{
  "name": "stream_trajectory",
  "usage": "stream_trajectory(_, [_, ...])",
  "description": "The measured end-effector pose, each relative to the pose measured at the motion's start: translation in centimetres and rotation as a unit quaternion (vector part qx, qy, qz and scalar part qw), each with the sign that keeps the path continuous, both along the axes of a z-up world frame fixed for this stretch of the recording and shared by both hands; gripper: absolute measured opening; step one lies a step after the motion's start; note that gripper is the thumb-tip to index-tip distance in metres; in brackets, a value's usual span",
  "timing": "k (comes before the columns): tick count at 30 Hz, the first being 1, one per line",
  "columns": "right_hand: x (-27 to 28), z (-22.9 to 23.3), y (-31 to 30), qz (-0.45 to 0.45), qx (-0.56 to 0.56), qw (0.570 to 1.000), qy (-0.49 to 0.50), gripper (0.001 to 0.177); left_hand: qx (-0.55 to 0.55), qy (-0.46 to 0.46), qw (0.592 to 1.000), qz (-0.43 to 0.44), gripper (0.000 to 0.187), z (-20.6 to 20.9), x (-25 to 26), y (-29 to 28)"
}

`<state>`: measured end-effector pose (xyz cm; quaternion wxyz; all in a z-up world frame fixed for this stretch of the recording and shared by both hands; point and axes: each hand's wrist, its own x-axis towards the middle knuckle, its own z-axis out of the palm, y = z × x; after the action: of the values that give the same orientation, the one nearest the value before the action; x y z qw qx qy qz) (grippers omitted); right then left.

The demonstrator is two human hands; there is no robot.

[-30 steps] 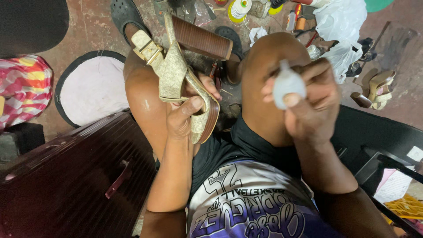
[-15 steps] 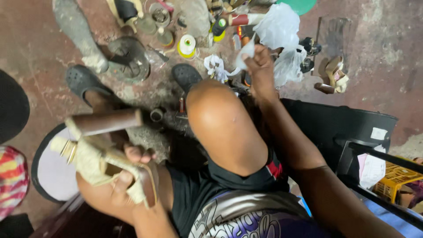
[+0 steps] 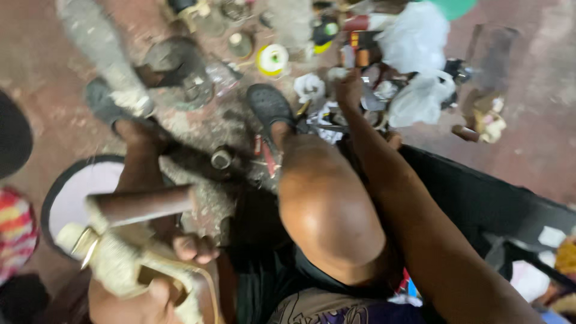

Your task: The person repairs a gold high-heeled sandal by applying glue to the heel and sole, pressing the parts together, and using a small tool to adjust the fit. The person handles the shoe and glue bottle throughout the process.

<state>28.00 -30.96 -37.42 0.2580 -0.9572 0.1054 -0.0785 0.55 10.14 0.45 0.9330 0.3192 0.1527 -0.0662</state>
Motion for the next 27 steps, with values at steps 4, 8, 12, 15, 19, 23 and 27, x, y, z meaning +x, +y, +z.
stream_trajectory(4, [0.0,-0.7,0.7,0.021,0.01,0.999,0.022,0.036,-0.029,0.012,0.967,0.253,0.089,-2.2,-1.4,-6.5])
stream_trajectory(8, [-1.1,-0.2,0.3,-0.052,0.186,0.977,0.092,0.041,-0.055,0.012,0.97,0.236,0.069,-2.6,-0.8,-7.7])
stream_trajectory(12, [-2.6,4.2,0.7,-0.15,0.507,0.812,0.247,0.03,-0.038,-0.011,0.978,0.207,0.067,-1.8,0.4,-8.3])
stream_trajectory(15, [-4.4,12.5,1.5,-0.042,0.623,0.736,0.26,0.021,-0.017,-0.044,0.976,0.211,0.063,-1.7,0.5,-9.4])
stream_trajectory(19, [-11.5,28.4,3.1,0.161,0.493,0.85,0.091,0.026,-0.01,-0.09,0.97,0.225,0.052,-1.4,0.4,-10.8])
stream_trajectory(23, [-20.3,41.1,6.0,0.259,0.237,0.936,0.01,0.036,-0.023,-0.138,0.969,0.204,0.061,-0.2,0.7,-12.3])
stream_trajectory(27, [-24.0,43.0,11.2,0.354,0.6,0.689,0.2,0.058,0.017,-0.209,0.95,0.23,0.072,1.0,0.4,-13.4])
